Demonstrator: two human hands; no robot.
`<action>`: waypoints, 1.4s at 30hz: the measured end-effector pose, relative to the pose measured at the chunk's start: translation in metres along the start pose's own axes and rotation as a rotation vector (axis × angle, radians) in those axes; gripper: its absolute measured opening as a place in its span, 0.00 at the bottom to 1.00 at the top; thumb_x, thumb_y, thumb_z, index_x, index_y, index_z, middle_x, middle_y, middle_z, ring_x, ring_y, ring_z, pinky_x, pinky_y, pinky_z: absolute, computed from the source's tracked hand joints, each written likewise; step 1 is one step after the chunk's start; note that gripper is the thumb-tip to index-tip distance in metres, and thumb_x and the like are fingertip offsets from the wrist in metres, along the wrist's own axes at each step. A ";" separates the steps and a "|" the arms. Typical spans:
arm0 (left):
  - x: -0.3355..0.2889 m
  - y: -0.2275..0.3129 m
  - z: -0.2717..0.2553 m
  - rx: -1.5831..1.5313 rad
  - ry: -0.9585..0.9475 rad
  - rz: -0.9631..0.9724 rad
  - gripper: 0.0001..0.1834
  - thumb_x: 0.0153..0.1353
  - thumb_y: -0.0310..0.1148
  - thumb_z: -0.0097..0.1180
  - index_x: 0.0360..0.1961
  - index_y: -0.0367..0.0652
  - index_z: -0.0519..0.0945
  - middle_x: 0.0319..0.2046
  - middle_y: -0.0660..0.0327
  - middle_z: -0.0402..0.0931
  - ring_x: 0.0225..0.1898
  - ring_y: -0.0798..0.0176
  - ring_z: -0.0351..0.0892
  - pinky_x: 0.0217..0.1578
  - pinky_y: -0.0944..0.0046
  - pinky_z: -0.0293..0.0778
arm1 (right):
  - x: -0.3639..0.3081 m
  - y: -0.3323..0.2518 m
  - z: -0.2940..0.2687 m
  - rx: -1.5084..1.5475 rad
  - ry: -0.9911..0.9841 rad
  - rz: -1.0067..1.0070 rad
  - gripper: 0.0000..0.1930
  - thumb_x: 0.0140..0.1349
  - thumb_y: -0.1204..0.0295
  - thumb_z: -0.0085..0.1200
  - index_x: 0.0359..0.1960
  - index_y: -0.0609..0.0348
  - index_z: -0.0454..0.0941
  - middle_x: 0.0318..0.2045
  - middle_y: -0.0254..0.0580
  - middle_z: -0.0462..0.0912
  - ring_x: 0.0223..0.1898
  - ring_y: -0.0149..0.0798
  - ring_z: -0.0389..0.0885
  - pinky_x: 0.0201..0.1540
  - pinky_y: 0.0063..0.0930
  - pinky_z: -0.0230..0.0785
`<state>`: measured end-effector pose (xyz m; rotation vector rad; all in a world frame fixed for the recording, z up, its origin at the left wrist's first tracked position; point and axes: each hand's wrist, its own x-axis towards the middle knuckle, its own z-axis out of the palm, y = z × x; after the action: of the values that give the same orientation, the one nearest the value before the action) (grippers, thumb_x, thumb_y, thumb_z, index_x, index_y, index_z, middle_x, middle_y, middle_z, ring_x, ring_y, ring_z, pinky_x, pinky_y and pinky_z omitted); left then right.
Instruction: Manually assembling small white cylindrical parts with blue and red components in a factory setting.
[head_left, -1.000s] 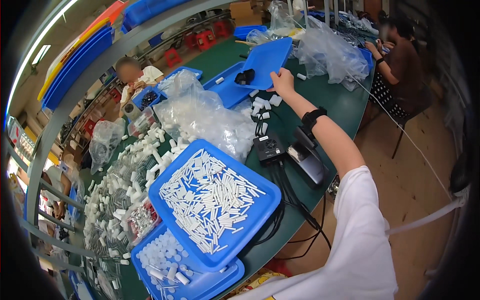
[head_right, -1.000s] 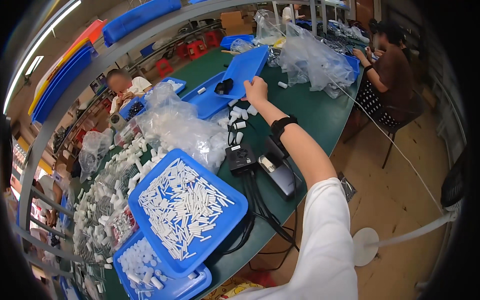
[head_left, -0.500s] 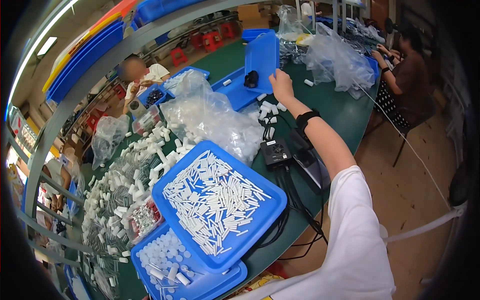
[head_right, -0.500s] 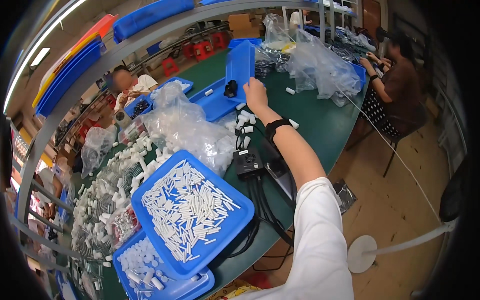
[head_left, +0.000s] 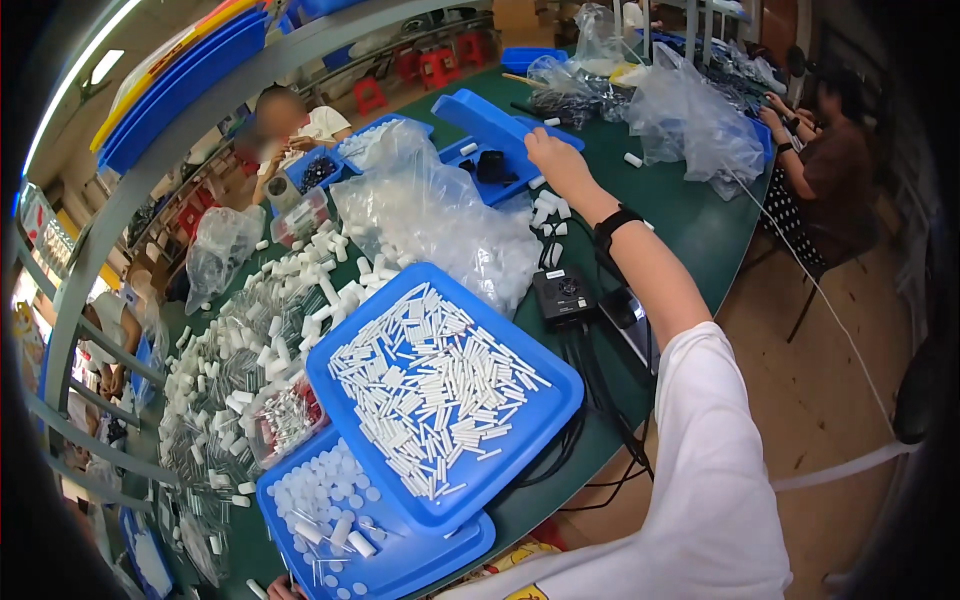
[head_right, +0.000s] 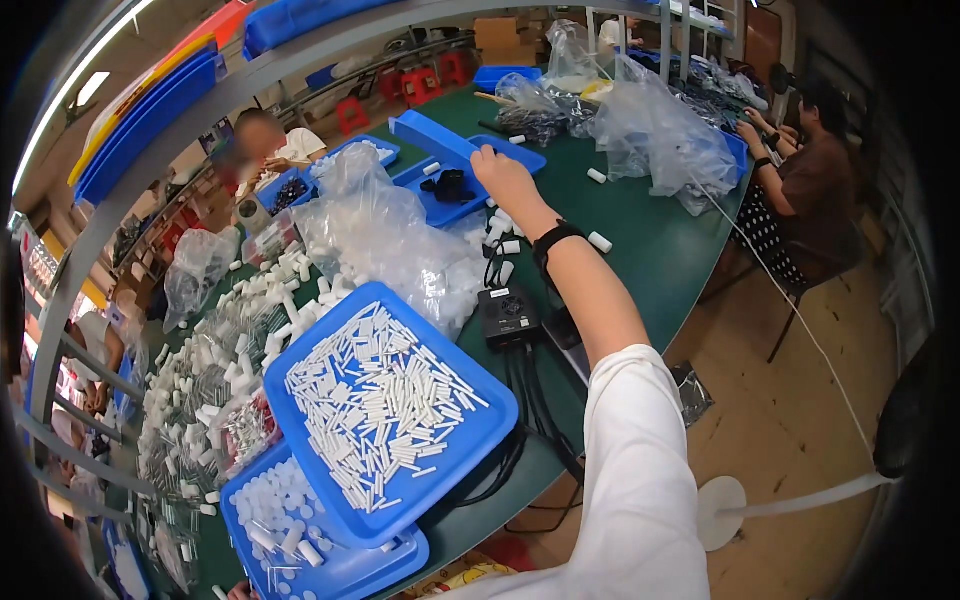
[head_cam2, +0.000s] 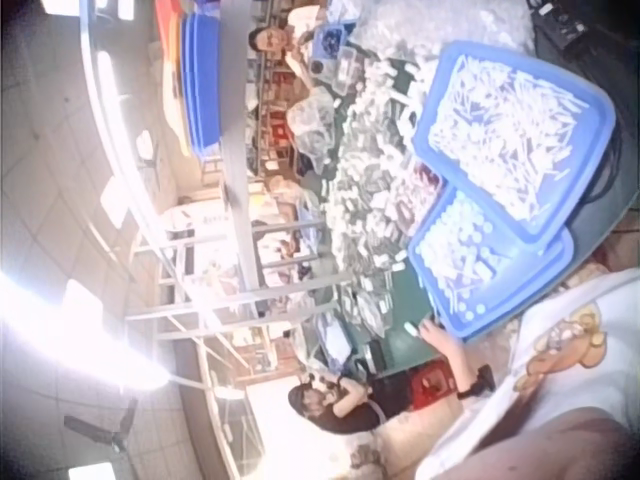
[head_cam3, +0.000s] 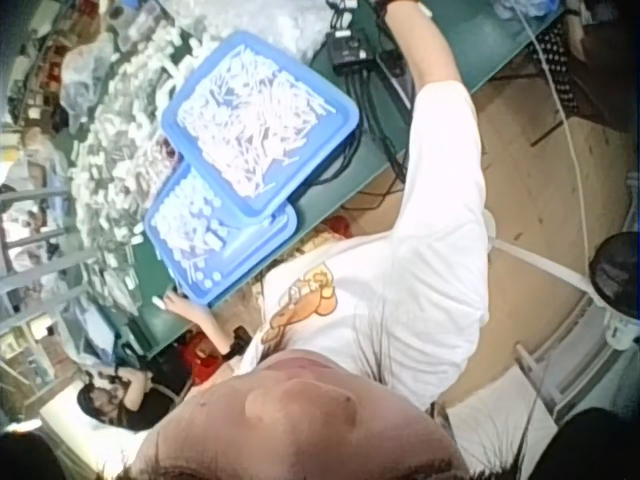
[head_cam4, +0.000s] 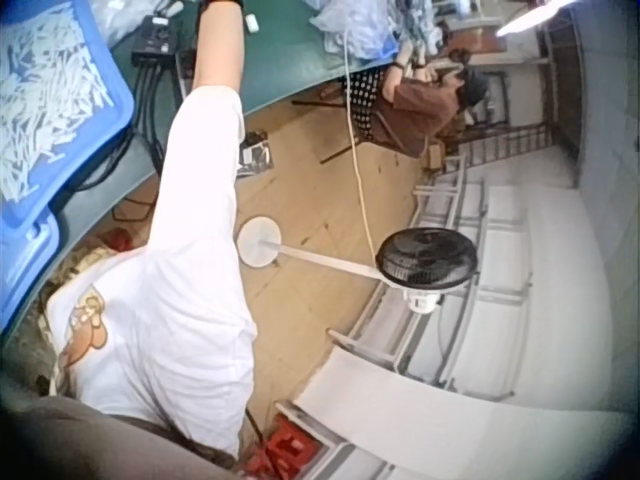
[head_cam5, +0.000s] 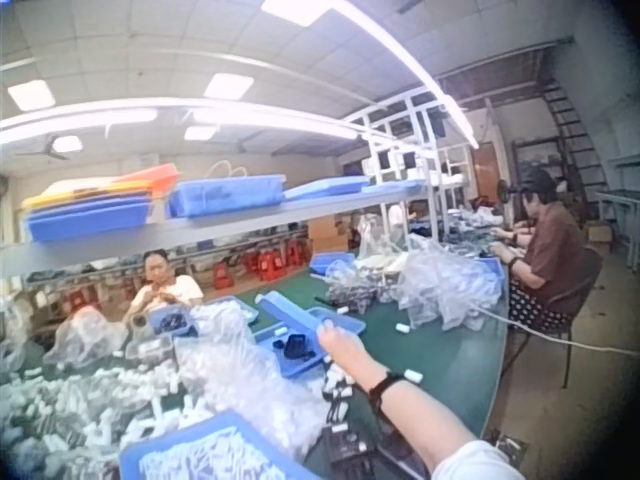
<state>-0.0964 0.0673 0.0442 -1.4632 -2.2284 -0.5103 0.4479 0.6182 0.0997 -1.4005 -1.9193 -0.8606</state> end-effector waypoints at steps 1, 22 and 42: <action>0.000 -0.002 0.003 -0.027 -0.005 -0.033 0.10 0.57 0.21 0.47 0.39 0.31 0.76 0.34 0.48 0.71 0.35 0.51 0.71 0.36 0.59 0.68 | 0.000 0.001 -0.001 -0.029 0.007 -0.026 0.09 0.55 0.74 0.54 0.32 0.60 0.66 0.30 0.46 0.72 0.29 0.46 0.79 0.29 0.35 0.73; -0.014 -0.042 -0.002 -0.377 0.160 -0.472 0.06 0.66 0.24 0.40 0.40 0.34 0.69 0.33 0.54 0.66 0.32 0.59 0.68 0.36 0.65 0.66 | -0.094 0.017 -0.286 0.492 0.168 0.532 0.20 0.68 0.64 0.46 0.53 0.70 0.72 0.47 0.41 0.77 0.45 0.31 0.75 0.52 0.24 0.66; -0.087 -0.093 -0.111 -1.518 0.580 -1.306 0.35 0.55 0.46 0.51 0.60 0.37 0.62 0.51 0.52 0.67 0.51 0.54 0.69 0.50 0.57 0.69 | -0.036 -0.537 -0.353 1.701 -1.342 -0.469 0.14 0.66 0.64 0.50 0.33 0.66 0.77 0.24 0.29 0.75 0.30 0.20 0.73 0.31 0.19 0.67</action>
<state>-0.1352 -0.0919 0.0847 0.2724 -1.7960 -2.8787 -0.0253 0.1955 0.2050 -0.2042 -2.4747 1.7766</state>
